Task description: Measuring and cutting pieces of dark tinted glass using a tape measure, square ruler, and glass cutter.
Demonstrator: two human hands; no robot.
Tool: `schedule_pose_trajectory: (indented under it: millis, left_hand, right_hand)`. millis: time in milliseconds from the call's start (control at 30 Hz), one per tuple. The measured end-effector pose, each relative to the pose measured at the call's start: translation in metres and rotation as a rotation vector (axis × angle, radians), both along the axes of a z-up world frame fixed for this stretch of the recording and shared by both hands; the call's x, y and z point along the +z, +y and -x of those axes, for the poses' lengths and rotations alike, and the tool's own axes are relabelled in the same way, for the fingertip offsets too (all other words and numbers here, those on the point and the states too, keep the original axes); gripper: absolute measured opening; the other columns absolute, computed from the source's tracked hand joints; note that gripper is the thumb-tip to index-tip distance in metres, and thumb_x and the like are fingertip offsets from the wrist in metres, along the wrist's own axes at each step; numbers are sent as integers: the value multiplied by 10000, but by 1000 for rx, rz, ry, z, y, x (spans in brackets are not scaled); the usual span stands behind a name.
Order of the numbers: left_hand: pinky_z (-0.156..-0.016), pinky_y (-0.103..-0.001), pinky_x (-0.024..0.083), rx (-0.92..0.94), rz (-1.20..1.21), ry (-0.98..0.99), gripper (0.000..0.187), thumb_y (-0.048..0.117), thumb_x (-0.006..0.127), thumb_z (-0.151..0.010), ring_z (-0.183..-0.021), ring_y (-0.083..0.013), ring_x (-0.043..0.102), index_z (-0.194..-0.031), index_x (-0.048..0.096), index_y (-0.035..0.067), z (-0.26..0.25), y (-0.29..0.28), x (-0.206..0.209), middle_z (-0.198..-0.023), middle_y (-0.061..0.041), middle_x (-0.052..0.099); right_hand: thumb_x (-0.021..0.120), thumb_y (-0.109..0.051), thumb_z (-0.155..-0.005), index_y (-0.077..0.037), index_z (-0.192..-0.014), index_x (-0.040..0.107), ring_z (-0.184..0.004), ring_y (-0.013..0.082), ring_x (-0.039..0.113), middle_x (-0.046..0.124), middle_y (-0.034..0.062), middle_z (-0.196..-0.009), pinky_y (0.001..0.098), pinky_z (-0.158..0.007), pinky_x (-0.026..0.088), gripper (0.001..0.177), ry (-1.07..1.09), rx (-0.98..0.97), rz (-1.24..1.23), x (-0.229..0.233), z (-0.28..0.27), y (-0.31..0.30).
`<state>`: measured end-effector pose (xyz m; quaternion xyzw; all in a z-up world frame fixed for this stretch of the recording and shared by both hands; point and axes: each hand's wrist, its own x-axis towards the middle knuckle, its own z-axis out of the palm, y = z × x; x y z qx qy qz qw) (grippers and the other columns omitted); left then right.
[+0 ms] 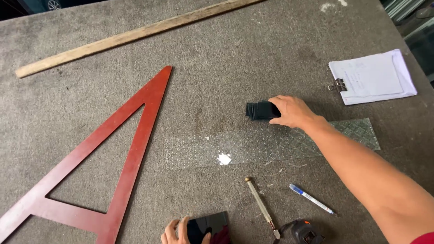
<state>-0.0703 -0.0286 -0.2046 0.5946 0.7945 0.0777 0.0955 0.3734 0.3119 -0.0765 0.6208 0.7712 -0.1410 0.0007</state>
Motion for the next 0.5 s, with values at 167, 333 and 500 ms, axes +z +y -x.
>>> schedule_pose_trajectory:
  millis: [167, 333, 500]
  left_hand:
    - [-910, -496, 559, 55, 63, -38, 969, 482, 949, -478, -1067, -370, 600, -1332, 568, 229, -13, -19, 81, -1205, -158, 518]
    - [-919, -457, 582, 188, 238, -210, 927, 345, 887, -686, -1092, -326, 620, -1485, 450, 172, -32, -1, 128, -1228, -135, 499]
    - [-924, -482, 522, 90, 151, -296, 840, 233, 870, -711, -1122, -379, 573, -1438, 457, 150, -25, 1, 138, -1263, -152, 497]
  right_hand:
    - [955, -464, -545, -75, -1537, 358, -1249, 484, 473, 419, 219, -1491, 589, -1101, 323, 1221, -55, 151, -107, 5, 3, -28]
    - [717, -212, -911, -60, -1090, 652, -701, 223, 658, 685, 84, -852, 338, -574, 553, 243, 128, -224, -29, 90, 35, -141]
    - [722, -326, -867, -171, -1011, 672, -753, 279, 712, 752, 33, -773, 411, -739, 540, 217, -141, -374, 339, 35, 0, -266]
